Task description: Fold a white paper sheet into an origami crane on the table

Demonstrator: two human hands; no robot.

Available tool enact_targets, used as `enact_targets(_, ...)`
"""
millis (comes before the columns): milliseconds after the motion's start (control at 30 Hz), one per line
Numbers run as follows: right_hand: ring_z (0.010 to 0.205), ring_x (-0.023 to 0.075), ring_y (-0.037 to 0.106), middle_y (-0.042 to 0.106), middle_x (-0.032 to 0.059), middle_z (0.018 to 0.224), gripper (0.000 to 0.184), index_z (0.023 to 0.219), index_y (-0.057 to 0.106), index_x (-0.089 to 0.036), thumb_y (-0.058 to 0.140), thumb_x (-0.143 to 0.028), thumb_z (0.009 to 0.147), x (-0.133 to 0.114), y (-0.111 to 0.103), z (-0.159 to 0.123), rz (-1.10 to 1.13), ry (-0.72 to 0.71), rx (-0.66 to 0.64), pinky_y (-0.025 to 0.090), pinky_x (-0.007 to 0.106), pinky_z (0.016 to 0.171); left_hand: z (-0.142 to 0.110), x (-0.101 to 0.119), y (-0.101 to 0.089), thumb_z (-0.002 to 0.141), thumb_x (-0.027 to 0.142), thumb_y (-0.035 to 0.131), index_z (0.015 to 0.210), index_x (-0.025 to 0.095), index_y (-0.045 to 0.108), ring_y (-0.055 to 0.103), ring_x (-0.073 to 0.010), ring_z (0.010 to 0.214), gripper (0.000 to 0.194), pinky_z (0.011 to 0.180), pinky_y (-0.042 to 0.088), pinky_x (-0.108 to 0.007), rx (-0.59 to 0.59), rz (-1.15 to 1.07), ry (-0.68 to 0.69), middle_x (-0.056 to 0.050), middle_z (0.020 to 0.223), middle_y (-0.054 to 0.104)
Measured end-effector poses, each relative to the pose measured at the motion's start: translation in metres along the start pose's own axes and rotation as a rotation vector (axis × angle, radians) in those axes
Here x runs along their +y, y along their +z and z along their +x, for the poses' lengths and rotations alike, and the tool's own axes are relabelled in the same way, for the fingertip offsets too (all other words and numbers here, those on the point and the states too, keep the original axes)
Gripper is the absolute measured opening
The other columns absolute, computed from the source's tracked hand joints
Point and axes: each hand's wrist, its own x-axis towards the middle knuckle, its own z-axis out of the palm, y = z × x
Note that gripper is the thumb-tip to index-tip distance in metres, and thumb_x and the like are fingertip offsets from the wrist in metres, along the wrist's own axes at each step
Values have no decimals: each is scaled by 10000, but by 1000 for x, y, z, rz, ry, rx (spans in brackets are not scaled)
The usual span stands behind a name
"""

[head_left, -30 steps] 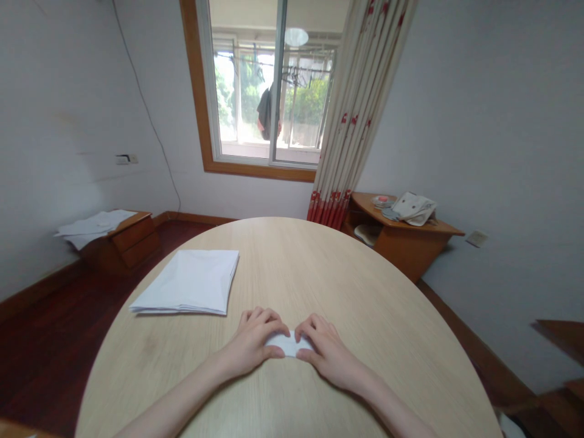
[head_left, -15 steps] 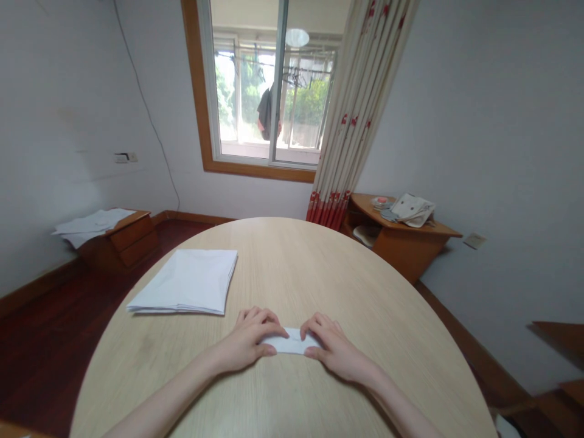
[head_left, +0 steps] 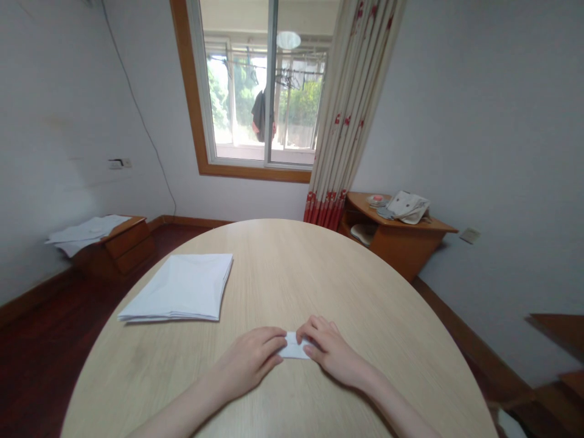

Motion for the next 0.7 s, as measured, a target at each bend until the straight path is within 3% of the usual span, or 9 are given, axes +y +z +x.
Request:
enact_targets(167, 964, 198, 501, 562, 20, 1001, 182, 930, 546, -229, 484, -70, 866, -5, 6, -2, -43, -36, 51, 377, 350, 850, 0, -1, 1, 954, 189, 486, 1130, 213, 563, 607, -221, 1071, 193, 922, 490, -360, -8, 61, 34, -72, 1195, 637)
enact_targets(367, 939, 207, 522, 583, 52, 1001, 206, 967, 523, -216, 410, -62, 890, -10, 15, -4, -16, -186, 153, 422, 357, 831, 0, -5, -1, 945, 196, 476, 1055, 199, 598, 634, -220, 1046, 164, 896, 515, -344, -9, 86, 47, -85, 1171, 656)
enact_targets(700, 910, 206, 563, 631, 56, 975, 116, 943, 591, -209, 489, -163, 914, -11, 14, -3, -13, -238, 148, 463, 344, 799, 0, -3, -4, 976, 215, 422, 1035, 199, 612, 647, -209, 1029, 200, 889, 522, -331, 15, 81, 53, -79, 1147, 672)
